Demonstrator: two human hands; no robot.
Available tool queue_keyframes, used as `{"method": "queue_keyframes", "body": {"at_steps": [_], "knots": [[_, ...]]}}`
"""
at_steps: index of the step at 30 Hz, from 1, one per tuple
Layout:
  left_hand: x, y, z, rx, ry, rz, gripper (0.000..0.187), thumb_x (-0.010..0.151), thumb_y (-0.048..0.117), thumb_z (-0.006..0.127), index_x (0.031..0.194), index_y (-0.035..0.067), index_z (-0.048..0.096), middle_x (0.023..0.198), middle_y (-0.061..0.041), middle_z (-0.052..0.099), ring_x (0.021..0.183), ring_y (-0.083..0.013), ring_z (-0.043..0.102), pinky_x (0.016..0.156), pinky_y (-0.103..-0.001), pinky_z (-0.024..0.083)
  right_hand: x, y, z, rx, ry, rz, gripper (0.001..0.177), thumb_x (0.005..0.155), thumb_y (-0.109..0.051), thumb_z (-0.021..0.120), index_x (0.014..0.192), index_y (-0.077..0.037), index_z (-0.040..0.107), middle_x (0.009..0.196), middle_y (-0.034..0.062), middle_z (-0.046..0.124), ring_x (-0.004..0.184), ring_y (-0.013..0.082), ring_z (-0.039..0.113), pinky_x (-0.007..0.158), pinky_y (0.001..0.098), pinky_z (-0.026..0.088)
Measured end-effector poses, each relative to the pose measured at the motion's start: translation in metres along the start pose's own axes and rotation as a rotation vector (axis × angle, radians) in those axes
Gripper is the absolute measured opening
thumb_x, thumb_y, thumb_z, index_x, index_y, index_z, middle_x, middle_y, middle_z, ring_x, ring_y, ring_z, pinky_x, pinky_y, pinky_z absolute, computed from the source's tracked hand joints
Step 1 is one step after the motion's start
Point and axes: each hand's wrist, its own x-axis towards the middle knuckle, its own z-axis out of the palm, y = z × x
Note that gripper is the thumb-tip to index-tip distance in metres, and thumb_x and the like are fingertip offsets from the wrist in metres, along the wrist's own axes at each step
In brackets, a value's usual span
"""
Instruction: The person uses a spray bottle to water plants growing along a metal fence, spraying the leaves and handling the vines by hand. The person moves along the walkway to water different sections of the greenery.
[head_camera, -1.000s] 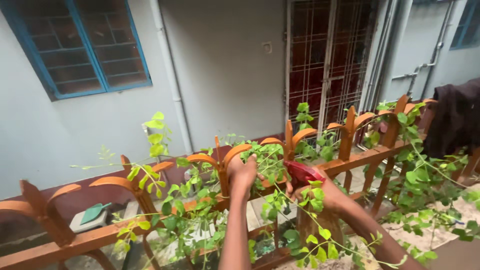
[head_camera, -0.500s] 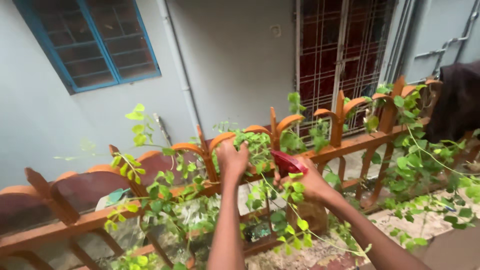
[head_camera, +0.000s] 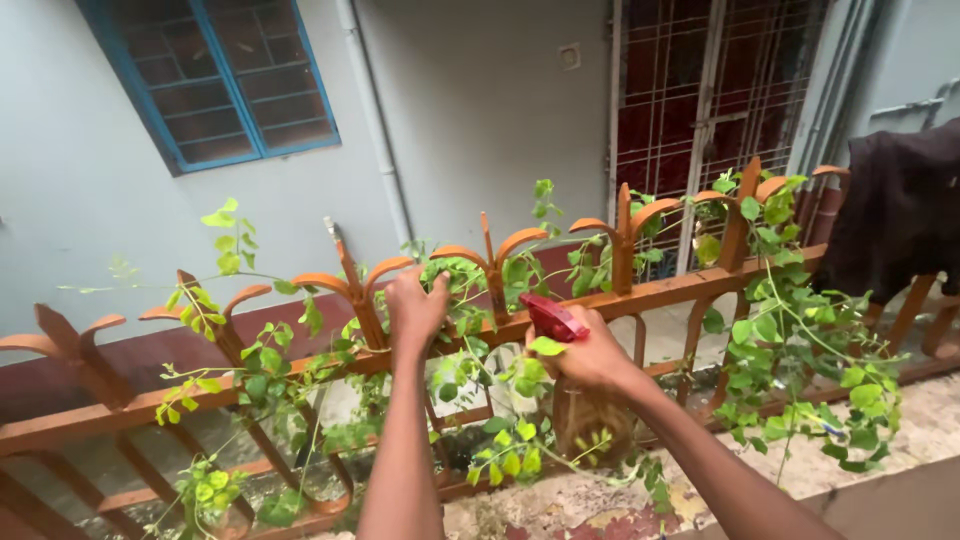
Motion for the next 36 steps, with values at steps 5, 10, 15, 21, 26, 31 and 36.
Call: {"method": "queue_keyframes", "body": {"at_steps": [5,10,15,21,26,31,36], "knots": [[-0.003,0.017,0.000,0.050,0.029,-0.069,0.027,0.088,0.026,0.071,0.105,0.005,0.076,0.084,-0.026,0.073,0.077,-0.0384,0.075,0.074,-0.052,0.056,0.000,0.007,-0.013,0.184,-0.025,0.004,0.005,0.071,-0.003,0.064,0.071,-0.001,0.068,0.064,0.0061,0.070,0.059,0.0135,0.065,0.055,0.0304,0.049],[-0.003,0.019,0.004,0.116,0.064,-0.064,0.033,0.087,0.030,0.070,0.108,0.004,0.074,0.092,-0.031,0.070,0.089,-0.0472,0.069,0.080,-0.057,0.053,0.005,0.010,-0.017,0.247,-0.007,-0.056,0.004,0.069,-0.004,0.064,0.070,-0.003,0.068,0.059,0.0067,0.067,0.059,0.0129,0.066,0.054,0.0305,0.048],[0.002,0.005,0.013,0.201,0.096,-0.029,0.037,0.090,0.034,0.070,0.105,0.001,0.073,0.102,-0.033,0.067,0.100,-0.0511,0.063,0.087,-0.059,0.050,0.012,0.002,-0.012,0.133,0.045,-0.115,0.009,0.067,-0.003,0.066,0.072,-0.005,0.073,0.055,0.0044,0.066,0.052,0.0138,0.063,0.052,0.0319,0.048],[0.004,0.009,0.011,0.155,0.042,-0.175,0.041,0.089,0.037,0.069,0.109,0.001,0.070,0.107,-0.032,0.065,0.102,-0.0473,0.064,0.088,-0.058,0.051,0.008,-0.005,-0.009,0.224,0.035,-0.082,0.009,0.070,-0.002,0.065,0.077,-0.003,0.071,0.056,0.0043,0.064,0.050,0.0121,0.058,0.049,0.0320,0.046],[0.002,0.014,0.009,0.158,0.052,-0.135,0.042,0.088,0.038,0.070,0.111,0.003,0.072,0.108,-0.033,0.066,0.104,-0.0483,0.063,0.090,-0.057,0.050,0.001,-0.003,-0.016,0.320,0.013,-0.022,0.013,0.071,0.002,0.064,0.079,-0.004,0.073,0.059,0.0061,0.063,0.049,0.0137,0.055,0.046,0.0337,0.042],[0.004,0.001,0.011,0.167,0.065,-0.062,0.042,0.088,0.039,0.071,0.107,0.001,0.073,0.107,-0.033,0.067,0.104,-0.0496,0.062,0.091,-0.057,0.049,-0.015,0.010,-0.013,0.373,0.061,-0.008,0.011,0.069,0.005,0.059,0.074,0.002,0.068,0.072,0.0074,0.076,0.064,0.0101,0.069,0.051,0.0306,0.052],[0.006,-0.006,0.011,0.164,0.048,-0.115,0.046,0.085,0.043,0.072,0.107,0.003,0.073,0.108,-0.033,0.067,0.106,-0.0490,0.062,0.093,-0.057,0.049,-0.024,0.008,-0.011,0.548,-0.012,0.111,0.020,0.067,0.009,0.057,0.081,-0.001,0.069,0.078,0.0084,0.074,0.059,0.0216,0.052,0.048,0.0371,0.041]]}}
